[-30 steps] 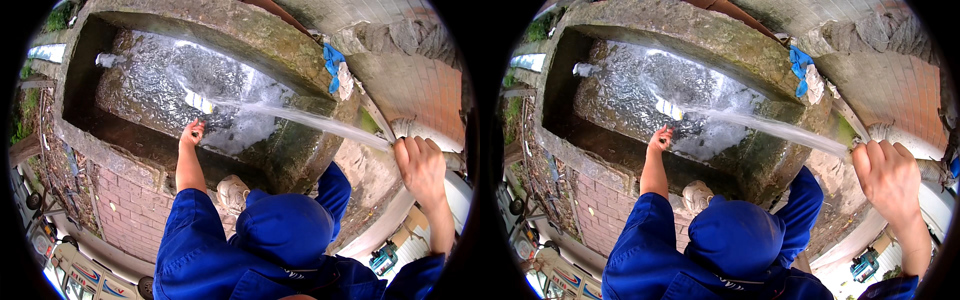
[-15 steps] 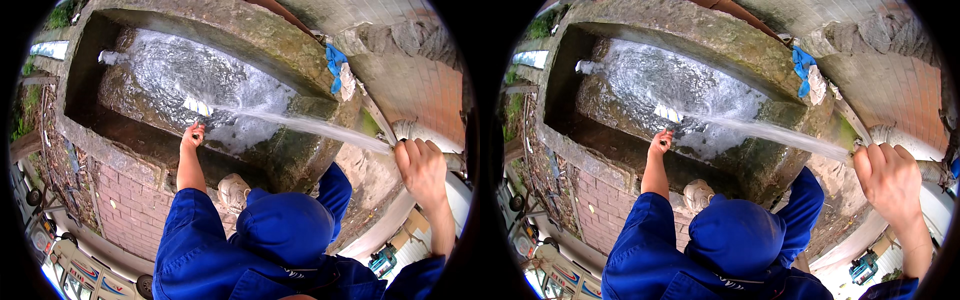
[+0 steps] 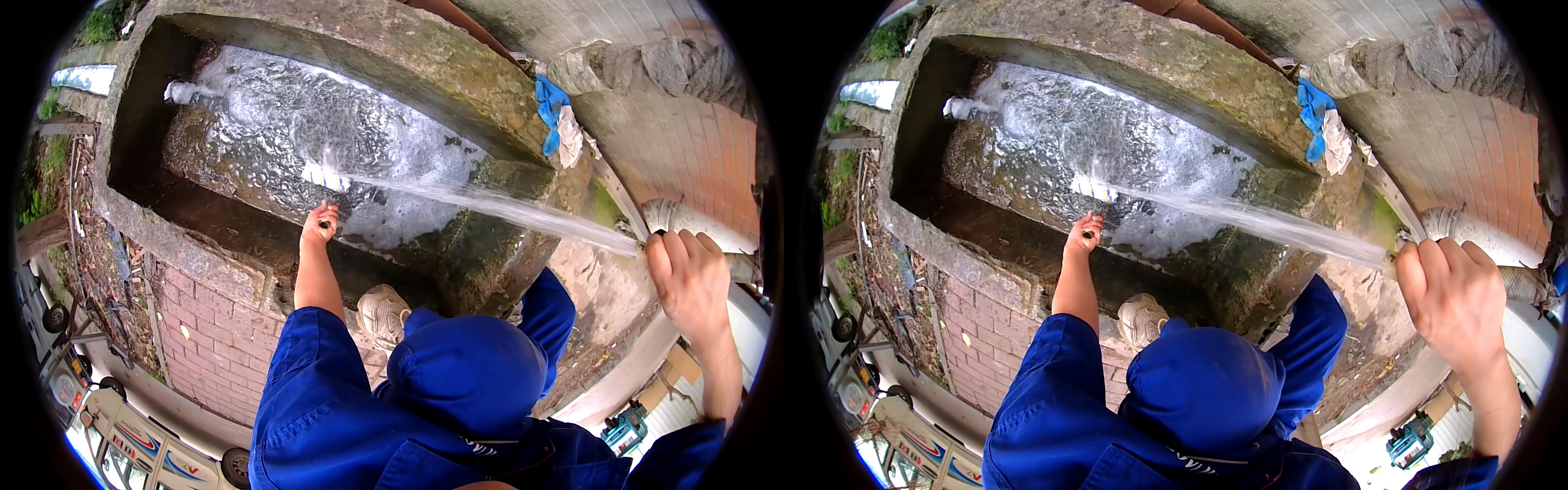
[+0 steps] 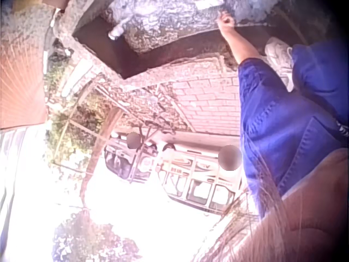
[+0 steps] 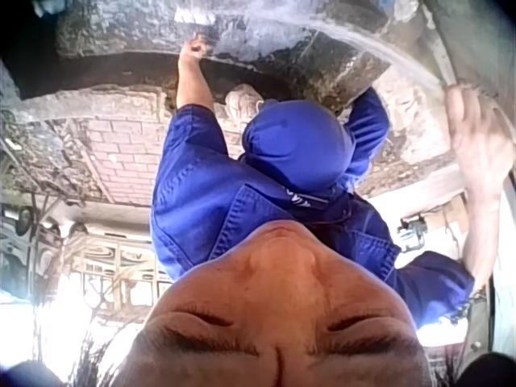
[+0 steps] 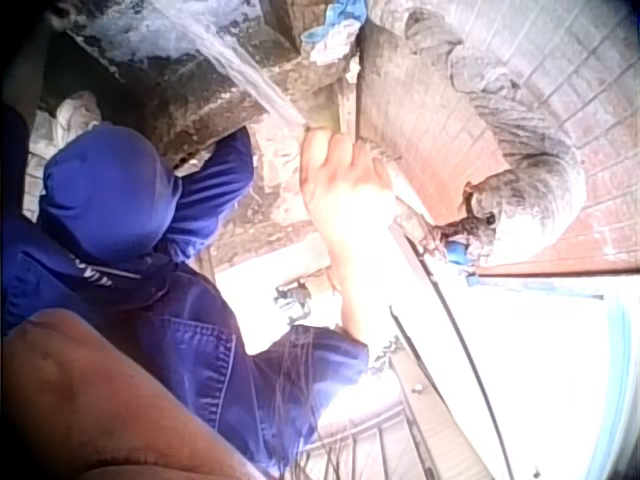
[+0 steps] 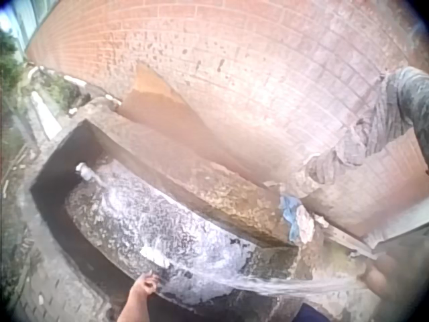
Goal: The person washes a small plastic bottle in a stone basin filled with running water, scrubbing it by hand before rinsing it under the stream.
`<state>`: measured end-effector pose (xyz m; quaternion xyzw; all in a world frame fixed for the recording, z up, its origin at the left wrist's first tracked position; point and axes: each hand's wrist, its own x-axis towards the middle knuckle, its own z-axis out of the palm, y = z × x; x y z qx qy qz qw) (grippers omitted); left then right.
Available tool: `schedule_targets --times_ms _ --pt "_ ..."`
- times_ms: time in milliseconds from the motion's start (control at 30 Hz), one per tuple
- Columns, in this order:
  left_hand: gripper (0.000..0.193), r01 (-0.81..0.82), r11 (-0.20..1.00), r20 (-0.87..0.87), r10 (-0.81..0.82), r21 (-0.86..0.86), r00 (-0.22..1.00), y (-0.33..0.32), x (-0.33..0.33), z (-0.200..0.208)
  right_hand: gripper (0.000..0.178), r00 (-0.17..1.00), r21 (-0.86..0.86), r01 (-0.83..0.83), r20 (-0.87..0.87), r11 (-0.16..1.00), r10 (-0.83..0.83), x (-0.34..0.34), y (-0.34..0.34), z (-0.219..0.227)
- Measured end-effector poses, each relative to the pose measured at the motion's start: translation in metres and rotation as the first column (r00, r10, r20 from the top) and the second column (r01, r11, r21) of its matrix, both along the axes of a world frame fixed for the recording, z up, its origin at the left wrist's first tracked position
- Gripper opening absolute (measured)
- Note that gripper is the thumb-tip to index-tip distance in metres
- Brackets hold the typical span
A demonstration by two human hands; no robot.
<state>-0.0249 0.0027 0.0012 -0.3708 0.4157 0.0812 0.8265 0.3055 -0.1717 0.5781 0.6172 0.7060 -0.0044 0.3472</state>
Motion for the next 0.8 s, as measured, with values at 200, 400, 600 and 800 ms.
schedule_targets --times_ms 200,400,600,800 --pt "0.028 -0.022 0.999 -0.001 0.022 -0.033 1.0 0.0054 -0.0022 -0.0035 0.012 1.0 0.0 -0.006 -0.014 1.0 0.006 0.0005 -0.0001 0.0002" --pt "0.028 -0.009 0.999 0.012 0.01 -0.036 1.0 0.0051 0.0024 0.003 0.012 1.0 -0.022 0.015 -0.004 1.0 -0.015 0.0016 -0.0023 -0.0005" --pt "0.029 0.007 0.999 0.02 -0.006 -0.039 1.0 0.0074 -0.0013 -0.0004 0.012 1.0 0.004 0.02 -0.018 1.0 -0.02 0.0006 -0.0001 -0.0008" --pt "0.029 -0.006 0.999 0.017 0.006 -0.036 1.0 0.0071 -0.0004 -0.0013 0.013 1.0 0.018 0.016 -0.017 1.0 -0.016 0.001 -0.0011 -0.0012"
